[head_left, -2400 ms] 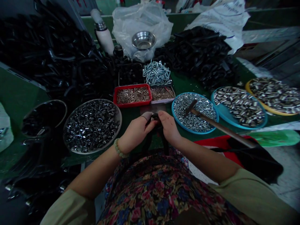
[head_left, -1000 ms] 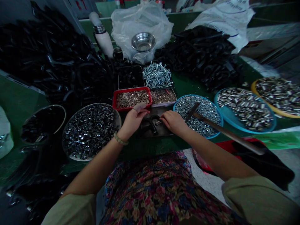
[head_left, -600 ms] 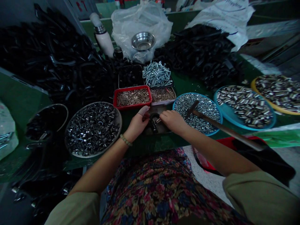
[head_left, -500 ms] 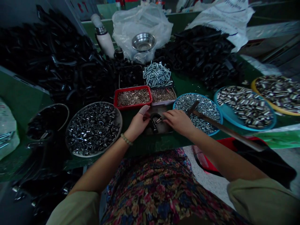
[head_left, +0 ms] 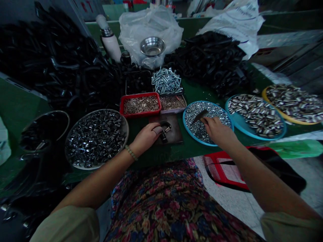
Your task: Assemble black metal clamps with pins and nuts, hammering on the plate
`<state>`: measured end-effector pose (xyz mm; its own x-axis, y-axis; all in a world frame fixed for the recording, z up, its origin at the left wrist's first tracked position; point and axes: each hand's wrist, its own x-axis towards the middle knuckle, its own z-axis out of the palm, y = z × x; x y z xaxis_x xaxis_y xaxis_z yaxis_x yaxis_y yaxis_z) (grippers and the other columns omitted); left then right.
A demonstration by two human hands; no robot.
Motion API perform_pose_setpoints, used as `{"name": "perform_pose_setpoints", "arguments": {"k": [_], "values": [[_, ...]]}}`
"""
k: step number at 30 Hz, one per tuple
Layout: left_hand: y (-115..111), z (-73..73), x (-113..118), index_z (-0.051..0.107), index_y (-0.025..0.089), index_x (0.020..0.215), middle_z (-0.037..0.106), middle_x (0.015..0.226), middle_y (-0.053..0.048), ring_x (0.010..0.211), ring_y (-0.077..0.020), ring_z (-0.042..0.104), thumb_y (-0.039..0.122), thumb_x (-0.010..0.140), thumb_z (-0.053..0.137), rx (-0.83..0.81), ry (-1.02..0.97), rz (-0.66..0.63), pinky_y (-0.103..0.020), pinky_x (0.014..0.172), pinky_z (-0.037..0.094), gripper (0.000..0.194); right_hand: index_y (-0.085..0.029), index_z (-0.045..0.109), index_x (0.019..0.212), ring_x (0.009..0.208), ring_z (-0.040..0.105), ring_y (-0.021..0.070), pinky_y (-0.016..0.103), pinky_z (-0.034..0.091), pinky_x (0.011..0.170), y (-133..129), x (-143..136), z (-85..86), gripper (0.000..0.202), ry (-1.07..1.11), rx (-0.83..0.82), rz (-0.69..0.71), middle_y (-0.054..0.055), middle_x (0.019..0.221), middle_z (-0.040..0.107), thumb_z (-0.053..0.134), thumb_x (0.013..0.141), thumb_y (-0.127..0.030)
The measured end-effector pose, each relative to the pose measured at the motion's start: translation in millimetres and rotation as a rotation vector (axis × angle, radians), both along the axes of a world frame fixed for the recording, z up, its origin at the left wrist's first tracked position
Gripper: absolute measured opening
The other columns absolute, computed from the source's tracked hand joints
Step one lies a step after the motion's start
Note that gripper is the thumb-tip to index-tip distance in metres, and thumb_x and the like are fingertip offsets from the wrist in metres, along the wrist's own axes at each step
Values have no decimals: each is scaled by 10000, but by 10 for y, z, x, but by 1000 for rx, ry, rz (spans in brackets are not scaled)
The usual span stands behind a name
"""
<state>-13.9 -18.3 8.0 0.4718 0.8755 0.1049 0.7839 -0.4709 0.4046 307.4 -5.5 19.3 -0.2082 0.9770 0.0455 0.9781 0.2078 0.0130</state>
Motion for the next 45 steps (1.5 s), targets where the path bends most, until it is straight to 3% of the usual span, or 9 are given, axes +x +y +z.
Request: {"name": "perform_pose_setpoints", "arguments": {"k": [6,19,22,26,30,33,36,41,45], "values": [[-118,-133,-116,565,288,1256,488,1384,-76,1306,-283,383,294,852,575,104,81,38,-502,1145,216,403,-207,514,1159,864,651,232,325,482,736,-169,-698,262,286,488,-199,226,101,1020,667,338,963,-318],[-75,-144,-149,321,216,1379,576,1300,-88,1233,-250,480,248,793,641,10,-109,136,-498,1145,182,669,-209,522,1184,817,666,241,325,468,695,-105,-1201,313,297,450,-276,289,104,977,695,344,964,-298],[-127,-129,-118,437,288,1307,552,1322,-56,1258,-267,432,236,808,623,42,-27,105,-505,1136,194,535,-215,516,1194,842,663,241,326,471,696,-78,-1049,286,307,425,-270,239,98,990,696,336,969,-323],[-228,-90,-40,467,289,1323,587,1209,-83,1130,-271,487,163,882,472,20,85,62,-451,994,382,458,-194,491,1251,833,647,271,357,459,649,-93,-448,145,369,226,-43,-49,141,1069,662,323,966,-356],[-154,52,34,479,203,1325,592,1170,-113,1071,-231,538,167,905,429,-131,-185,69,-363,951,435,425,-150,529,1242,823,606,299,383,431,637,-66,82,-47,414,-105,69,-150,177,1022,641,342,952,-381],[4,120,71,546,196,1243,636,1157,-84,1015,-190,596,250,928,424,-378,-544,99,-311,913,470,342,-148,601,1165,955,558,310,402,415,762,136,83,-57,410,-108,199,-50,167,1025,632,367,950,-407],[73,73,63,628,168,1047,694,981,-77,870,-190,641,260,923,424,-503,-487,210,-304,794,500,256,-168,635,1131,1001,534,275,384,384,841,566,-286,16,376,25,185,171,130,1030,651,384,959,-388],[93,128,-14,630,188,874,674,879,-86,786,-226,631,295,901,473,-211,88,204,-327,727,466,192,-148,698,974,990,512,283,362,357,766,1363,-1015,22,240,-51,68,327,159,1022,661,511,898,-278],[626,299,195,647,186,926,668,942,-107,891,-260,595,347,912,459,46,154,170,-370,793,430,247,-86,688,952,990,517,296,377,349,767,1582,-1190,-83,235,-68,35,360,203,1002,662,501,873,-206]]}}
